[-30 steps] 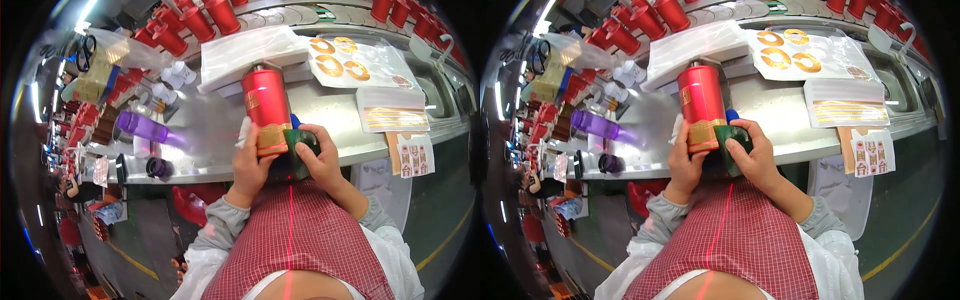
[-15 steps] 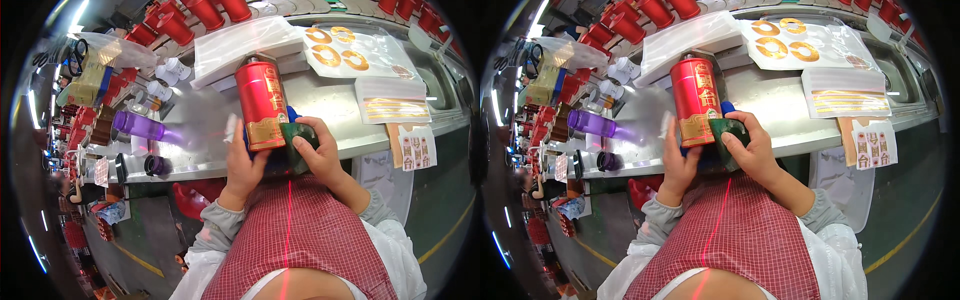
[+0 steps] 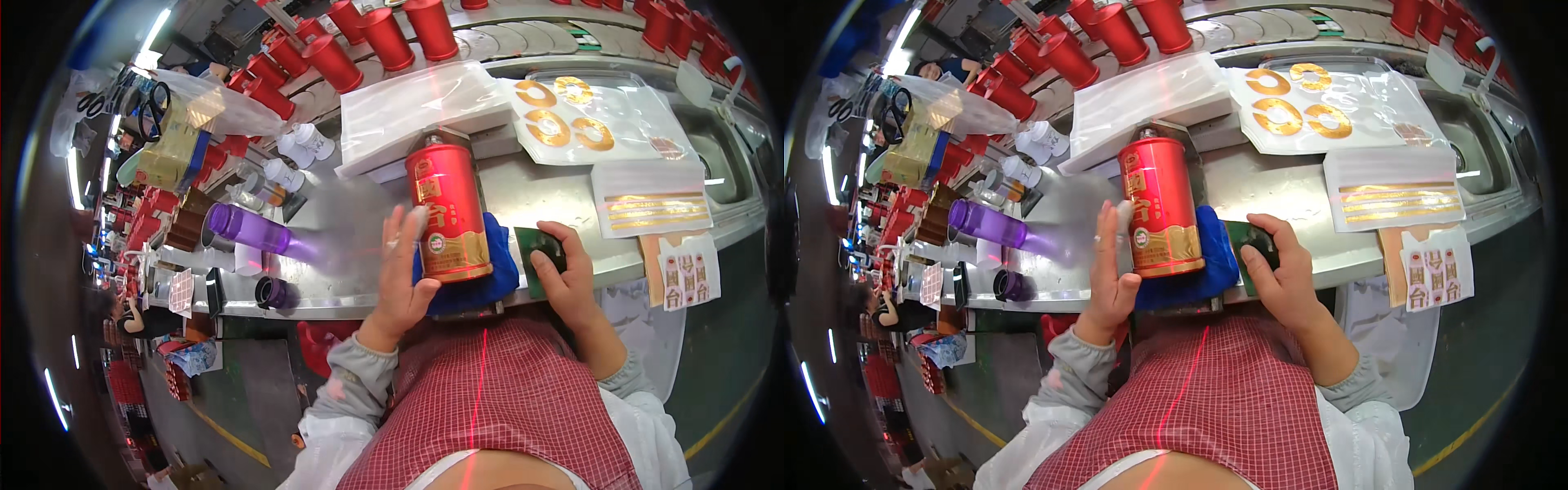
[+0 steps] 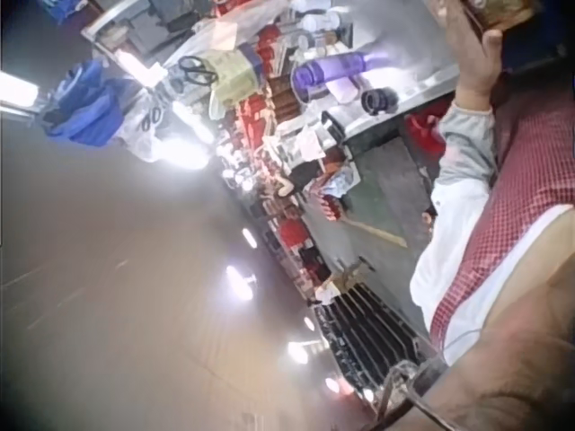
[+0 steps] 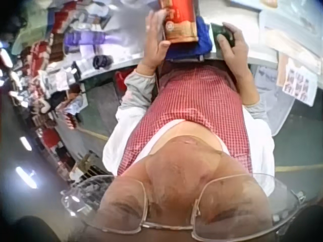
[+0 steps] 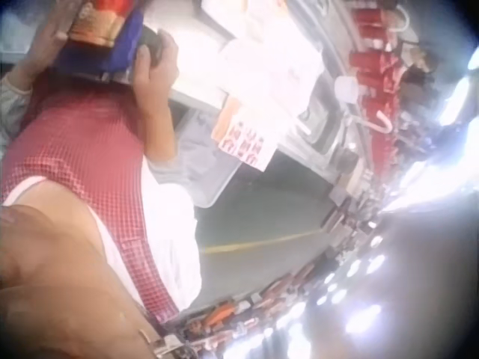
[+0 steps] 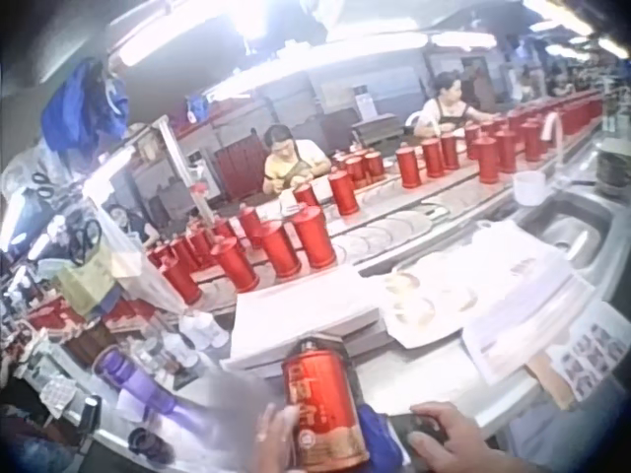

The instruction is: The person applies gold decorative stickers to red cylindrical containers. They peel the stickers from a sheet, align them on the container's body and lid, and smooth them down using a green tool and their fingers. The person handles the containers one at a time, rotating them to ensure proper adhesion.

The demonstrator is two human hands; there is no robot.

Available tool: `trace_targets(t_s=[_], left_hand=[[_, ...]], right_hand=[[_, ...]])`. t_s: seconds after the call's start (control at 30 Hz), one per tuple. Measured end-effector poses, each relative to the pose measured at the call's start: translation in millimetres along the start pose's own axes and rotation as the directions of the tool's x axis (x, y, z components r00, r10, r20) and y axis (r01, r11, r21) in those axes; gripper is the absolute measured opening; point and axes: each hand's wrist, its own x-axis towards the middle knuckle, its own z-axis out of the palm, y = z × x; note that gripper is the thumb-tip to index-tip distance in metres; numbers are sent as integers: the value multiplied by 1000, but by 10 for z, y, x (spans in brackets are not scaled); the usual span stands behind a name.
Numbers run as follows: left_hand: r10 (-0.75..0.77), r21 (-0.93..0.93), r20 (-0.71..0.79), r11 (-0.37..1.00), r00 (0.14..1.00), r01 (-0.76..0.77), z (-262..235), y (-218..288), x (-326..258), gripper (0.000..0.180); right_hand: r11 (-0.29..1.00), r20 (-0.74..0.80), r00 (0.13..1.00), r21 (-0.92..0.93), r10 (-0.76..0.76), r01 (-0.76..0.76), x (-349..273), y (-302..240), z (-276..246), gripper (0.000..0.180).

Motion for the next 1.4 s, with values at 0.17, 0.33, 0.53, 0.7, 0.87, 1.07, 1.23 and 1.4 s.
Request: trace_targets(t_s=[0.17, 0.33, 0.53, 0.7, 0.87, 1.07, 1.23, 1.4], left_hand=[[44, 61, -41, 997, 998, -42, -98, -259, 459, 62], [-450, -571, -59, 747, 891, 339, 93, -480, 468, 56], [-590, -895, 390, -64, 707, 441, 180, -718, 860, 45], [-347, -786, 605, -112, 717, 609, 151, -884, 1195, 36], [-379, -640, 615, 274, 692, 718, 124, -917, 1268, 35], [-379, -661, 468, 450, 798, 601, -142, -658, 1195, 35], [-326, -428, 327, 786, 887, 446, -606, -152, 1092, 31], [-121, -93, -41, 989, 992, 116, -1119, 605, 556, 26]], right_hand=[[912, 367, 892, -206, -264, 355, 441, -457, 59, 31], [736, 761, 619, -303, -196, 605, 1475, -891, 618, 22], [579, 803, 530, -302, -274, 757, 1942, -808, 842, 16], [571, 522, 623, -283, -582, 771, 1482, -917, 384, 57], [837, 566, 799, -322, -204, 442, 388, -391, 250, 89], [768, 567, 755, -304, -330, 564, 134, 72, 201, 93], [658, 499, 698, -293, -514, 693, 89, 238, 309, 86], [488, 506, 462, -89, -729, 868, 194, 192, 250, 73]])
